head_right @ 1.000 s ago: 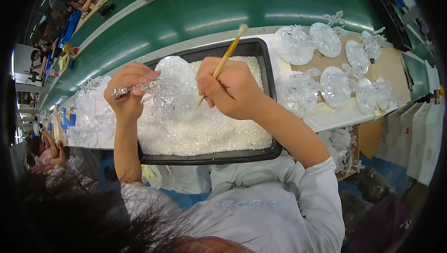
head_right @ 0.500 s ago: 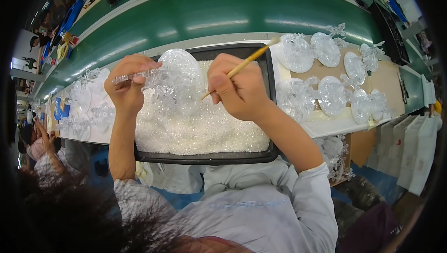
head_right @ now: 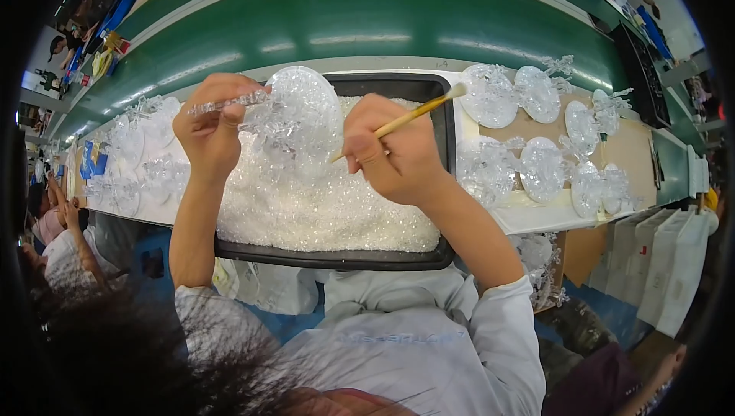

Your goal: Applying decorative granules to clear ornaments using a brush on an assembly line.

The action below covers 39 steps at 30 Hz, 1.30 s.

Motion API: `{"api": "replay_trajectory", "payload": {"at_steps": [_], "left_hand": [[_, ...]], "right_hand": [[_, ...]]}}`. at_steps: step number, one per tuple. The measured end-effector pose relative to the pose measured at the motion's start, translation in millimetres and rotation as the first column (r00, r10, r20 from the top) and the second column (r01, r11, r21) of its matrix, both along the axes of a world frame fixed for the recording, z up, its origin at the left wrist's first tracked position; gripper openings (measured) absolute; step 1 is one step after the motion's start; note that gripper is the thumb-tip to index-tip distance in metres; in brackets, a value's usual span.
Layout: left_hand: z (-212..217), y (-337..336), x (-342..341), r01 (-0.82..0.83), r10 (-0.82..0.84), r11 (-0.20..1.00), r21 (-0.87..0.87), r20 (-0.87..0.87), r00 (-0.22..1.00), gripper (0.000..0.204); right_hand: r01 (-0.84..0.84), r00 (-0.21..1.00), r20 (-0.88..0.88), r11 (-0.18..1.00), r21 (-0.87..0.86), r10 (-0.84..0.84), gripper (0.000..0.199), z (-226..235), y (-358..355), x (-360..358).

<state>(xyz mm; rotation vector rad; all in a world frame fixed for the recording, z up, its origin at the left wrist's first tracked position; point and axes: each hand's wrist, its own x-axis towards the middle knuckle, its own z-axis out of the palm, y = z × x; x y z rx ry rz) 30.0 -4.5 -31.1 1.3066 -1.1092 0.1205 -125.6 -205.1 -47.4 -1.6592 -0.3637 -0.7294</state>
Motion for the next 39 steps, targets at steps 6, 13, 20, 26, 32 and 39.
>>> {"api": "replay_trajectory", "payload": {"at_steps": [6,13,20,26,32,39], "left_hand": [[-2.6,3.7,2.5,-0.004,0.004,1.000,0.010,-0.012,1.000,0.021],[-0.8,2.9,2.5,0.018,-0.017,0.999,0.040,-0.010,1.000,0.019],[0.8,1.8,1.4,0.004,-0.004,0.999,0.039,0.007,1.000,0.020],[2.5,2.7,0.0,-0.034,0.036,0.995,0.093,-0.022,0.999,0.031],[-0.8,1.1,1.7,-0.001,0.001,0.999,0.034,0.012,1.000,0.020],[2.0,2.4,-2.2,-0.023,0.025,0.996,0.087,-0.026,0.999,0.031]], "right_hand": [[0.020,0.998,0.067,0.999,0.041,-0.022,0.039,-6.1,-5.3,-1.1],[0.060,0.996,0.056,0.997,0.038,-0.062,0.036,-2.1,-5.0,0.0],[0.003,1.000,0.005,0.996,-0.087,-0.002,0.038,-0.3,-3.3,-0.1],[0.082,0.995,0.060,0.996,0.037,-0.084,0.038,-3.2,-5.4,-1.5],[-0.005,1.000,-0.020,0.997,-0.074,0.004,0.036,-2.0,-1.3,0.1],[0.093,0.996,0.008,0.994,0.053,-0.094,0.036,-3.3,-4.4,-0.7]]}}
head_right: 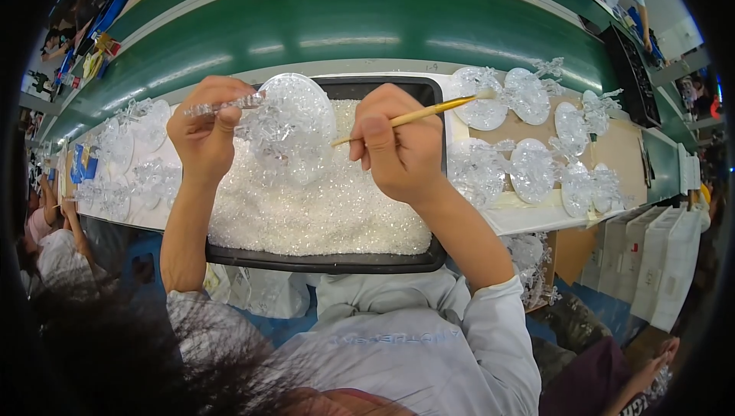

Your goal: Applying decorative granules to clear ornaments using a brush on an assembly line.

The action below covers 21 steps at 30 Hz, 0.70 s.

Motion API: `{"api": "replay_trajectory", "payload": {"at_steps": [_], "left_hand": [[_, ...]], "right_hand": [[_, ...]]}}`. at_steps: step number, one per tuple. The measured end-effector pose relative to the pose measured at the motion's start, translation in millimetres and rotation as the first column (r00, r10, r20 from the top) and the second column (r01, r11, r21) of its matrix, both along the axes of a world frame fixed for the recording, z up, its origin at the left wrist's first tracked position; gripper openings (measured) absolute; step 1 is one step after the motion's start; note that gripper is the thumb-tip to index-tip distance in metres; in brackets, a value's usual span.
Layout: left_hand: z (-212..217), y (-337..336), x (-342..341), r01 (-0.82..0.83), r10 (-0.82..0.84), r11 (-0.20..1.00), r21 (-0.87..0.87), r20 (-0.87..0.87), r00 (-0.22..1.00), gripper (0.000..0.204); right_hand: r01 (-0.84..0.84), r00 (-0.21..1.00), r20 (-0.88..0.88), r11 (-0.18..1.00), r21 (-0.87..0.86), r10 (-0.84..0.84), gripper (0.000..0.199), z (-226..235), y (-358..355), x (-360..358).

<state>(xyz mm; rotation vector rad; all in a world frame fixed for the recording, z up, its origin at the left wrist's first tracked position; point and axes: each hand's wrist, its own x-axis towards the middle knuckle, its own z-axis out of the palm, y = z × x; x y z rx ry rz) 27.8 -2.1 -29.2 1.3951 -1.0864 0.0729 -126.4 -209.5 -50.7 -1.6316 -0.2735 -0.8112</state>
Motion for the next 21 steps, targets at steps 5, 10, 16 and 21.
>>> {"api": "replay_trajectory", "payload": {"at_steps": [5,10,16,21], "left_hand": [[-1.5,1.3,1.1,0.002,-0.002,1.000,0.012,-0.002,1.000,0.032],[-1.3,0.9,1.0,-0.011,0.011,1.000,-0.001,-0.018,1.000,0.032],[-3.5,2.2,0.8,-0.029,0.029,1.000,0.006,-0.004,1.000,0.034],[-1.5,1.1,-0.1,-0.059,0.059,0.998,0.009,0.007,0.998,0.035]], "right_hand": [[-0.100,0.995,-0.040,0.987,-0.124,0.096,0.037,0.4,-1.2,-0.1],[0.007,1.000,-0.002,1.000,0.004,-0.007,0.038,-0.4,1.5,-1.1],[-0.083,0.996,0.027,0.982,-0.168,0.089,0.039,1.2,0.1,-0.3],[0.013,1.000,0.002,1.000,-0.007,-0.013,0.039,1.0,1.9,-1.1]]}}
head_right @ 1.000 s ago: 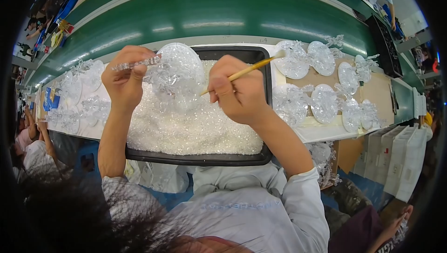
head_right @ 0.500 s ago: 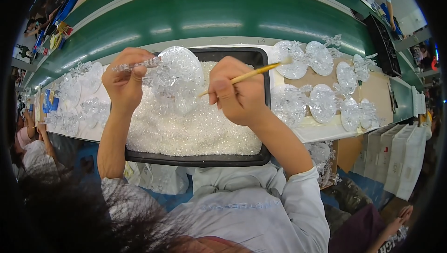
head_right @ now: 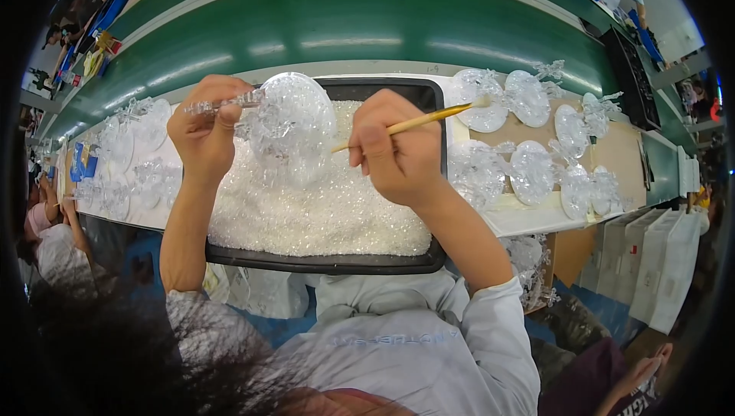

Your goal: Applying decorative granules to clear ornaments using a brush on an assembly line.

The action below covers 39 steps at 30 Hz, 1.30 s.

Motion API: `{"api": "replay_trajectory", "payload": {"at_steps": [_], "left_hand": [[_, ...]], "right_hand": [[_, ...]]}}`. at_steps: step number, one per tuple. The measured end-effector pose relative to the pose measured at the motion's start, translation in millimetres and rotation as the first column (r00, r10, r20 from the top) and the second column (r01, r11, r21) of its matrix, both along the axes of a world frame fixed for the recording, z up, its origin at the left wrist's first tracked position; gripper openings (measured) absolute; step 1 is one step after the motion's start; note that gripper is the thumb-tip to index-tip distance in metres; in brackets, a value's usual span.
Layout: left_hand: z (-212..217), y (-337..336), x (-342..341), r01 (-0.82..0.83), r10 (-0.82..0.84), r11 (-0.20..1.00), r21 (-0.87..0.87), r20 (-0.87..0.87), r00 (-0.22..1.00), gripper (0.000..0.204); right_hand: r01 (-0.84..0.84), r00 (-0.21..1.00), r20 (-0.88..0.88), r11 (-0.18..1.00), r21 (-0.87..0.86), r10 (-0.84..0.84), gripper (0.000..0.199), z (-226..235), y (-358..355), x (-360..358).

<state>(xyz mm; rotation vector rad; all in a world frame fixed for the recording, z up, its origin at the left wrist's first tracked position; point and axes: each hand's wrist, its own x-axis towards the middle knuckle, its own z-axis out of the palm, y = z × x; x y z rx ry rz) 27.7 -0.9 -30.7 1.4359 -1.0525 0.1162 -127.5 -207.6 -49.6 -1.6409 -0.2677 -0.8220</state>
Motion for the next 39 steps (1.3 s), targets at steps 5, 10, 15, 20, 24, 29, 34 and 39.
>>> {"api": "replay_trajectory", "payload": {"at_steps": [5,10,15,20,24,29,34,39], "left_hand": [[-2,-1,3,0.005,-0.003,0.999,-0.051,0.035,0.999,0.018],[-3,-5,3,0.007,-0.007,0.995,-0.095,0.003,1.000,0.019],[-5,-2,1,-0.013,0.011,0.997,-0.081,-0.031,0.999,0.020],[-4,-2,0,-0.041,0.037,0.996,-0.075,-0.045,0.998,0.020],[-5,-3,2,-0.063,0.059,0.994,-0.087,-0.044,0.997,0.020],[-6,-4,0,-0.080,0.076,0.993,-0.087,-0.048,0.996,0.021],[-5,-4,-2,-0.097,0.089,0.992,-0.080,-0.094,0.992,0.022],[-5,-5,-1,-0.117,0.107,0.989,-0.094,-0.099,0.989,0.022]], "right_hand": [[-0.132,0.990,0.020,0.964,-0.232,0.140,0.038,3,3,3],[-0.037,0.997,0.065,0.992,-0.121,0.045,0.038,0,0,-1],[-0.163,0.986,-0.003,0.954,-0.251,0.168,0.037,4,7,1],[-0.136,0.988,0.049,0.980,-0.148,0.144,0.037,3,4,-3],[-0.086,0.993,0.065,0.985,-0.150,0.096,0.036,2,2,-4],[-0.218,0.976,-0.074,0.939,-0.266,0.205,0.035,5,10,-1],[-0.200,0.979,-0.010,0.935,-0.293,0.206,0.035,4,6,-3],[-0.059,0.998,-0.019,0.996,-0.068,0.058,0.023,4,10,-10]]}}
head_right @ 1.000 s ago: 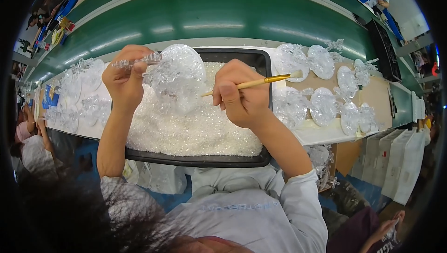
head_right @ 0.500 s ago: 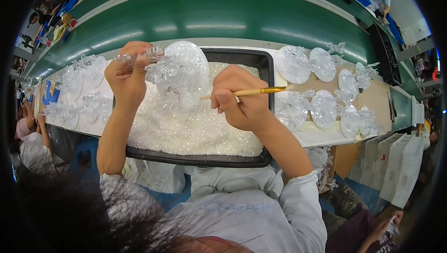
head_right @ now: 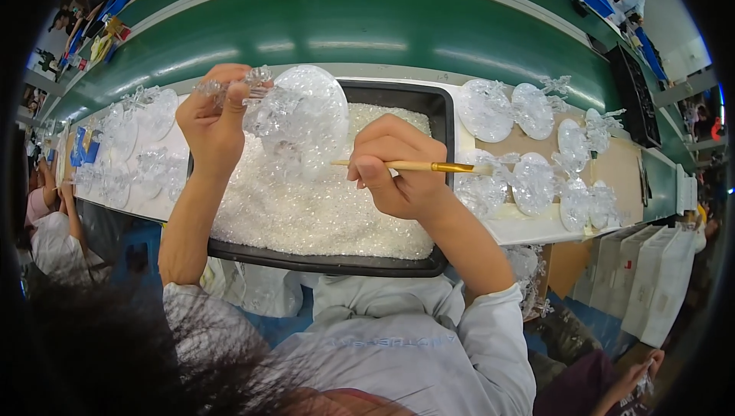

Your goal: Applying decorative granules to clear ornaments using a brush on an assembly line.

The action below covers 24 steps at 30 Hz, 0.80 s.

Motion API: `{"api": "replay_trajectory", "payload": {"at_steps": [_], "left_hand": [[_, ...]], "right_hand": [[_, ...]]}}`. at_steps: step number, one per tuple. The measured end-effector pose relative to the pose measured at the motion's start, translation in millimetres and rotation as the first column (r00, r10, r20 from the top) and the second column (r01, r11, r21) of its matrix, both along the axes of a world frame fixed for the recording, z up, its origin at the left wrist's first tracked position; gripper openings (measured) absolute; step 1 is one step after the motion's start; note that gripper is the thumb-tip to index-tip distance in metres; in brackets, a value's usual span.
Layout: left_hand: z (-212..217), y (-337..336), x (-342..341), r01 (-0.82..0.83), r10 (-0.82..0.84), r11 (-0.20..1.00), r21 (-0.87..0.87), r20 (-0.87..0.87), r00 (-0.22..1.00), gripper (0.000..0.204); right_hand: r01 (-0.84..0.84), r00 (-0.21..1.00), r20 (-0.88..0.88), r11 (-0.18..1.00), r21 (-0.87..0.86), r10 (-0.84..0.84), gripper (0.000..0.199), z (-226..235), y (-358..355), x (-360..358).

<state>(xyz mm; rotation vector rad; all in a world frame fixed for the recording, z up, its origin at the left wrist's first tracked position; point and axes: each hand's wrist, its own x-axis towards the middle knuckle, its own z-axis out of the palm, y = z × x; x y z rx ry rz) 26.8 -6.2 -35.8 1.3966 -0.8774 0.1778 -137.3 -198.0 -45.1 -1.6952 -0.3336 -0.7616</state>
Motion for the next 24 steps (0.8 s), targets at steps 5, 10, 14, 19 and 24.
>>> {"api": "replay_trajectory", "payload": {"at_steps": [5,10,14,19,24], "left_hand": [[1,-4,-4,-0.015,0.015,1.000,-0.027,-0.002,1.000,0.022],[1,-3,-5,-0.050,0.049,0.999,-0.003,-0.052,0.997,0.022],[0,-3,-3,-0.055,0.055,0.998,-0.004,-0.040,0.998,0.023],[0,-4,-3,-0.052,0.051,0.998,-0.027,-0.055,0.997,0.024],[1,-5,-4,-0.047,0.047,0.999,-0.008,-0.073,0.996,0.024]], "right_hand": [[-0.066,0.996,0.041,0.958,-0.280,0.081,0.038,2,1,9],[-0.120,0.984,0.077,0.921,-0.371,0.159,0.039,1,2,7],[0.007,0.995,0.098,0.973,-0.232,0.016,0.038,3,-2,0],[0.068,0.995,0.076,0.992,-0.104,-0.060,0.024,1,3,3],[-0.071,0.990,0.086,0.928,-0.365,0.110,0.037,6,-4,8]]}}
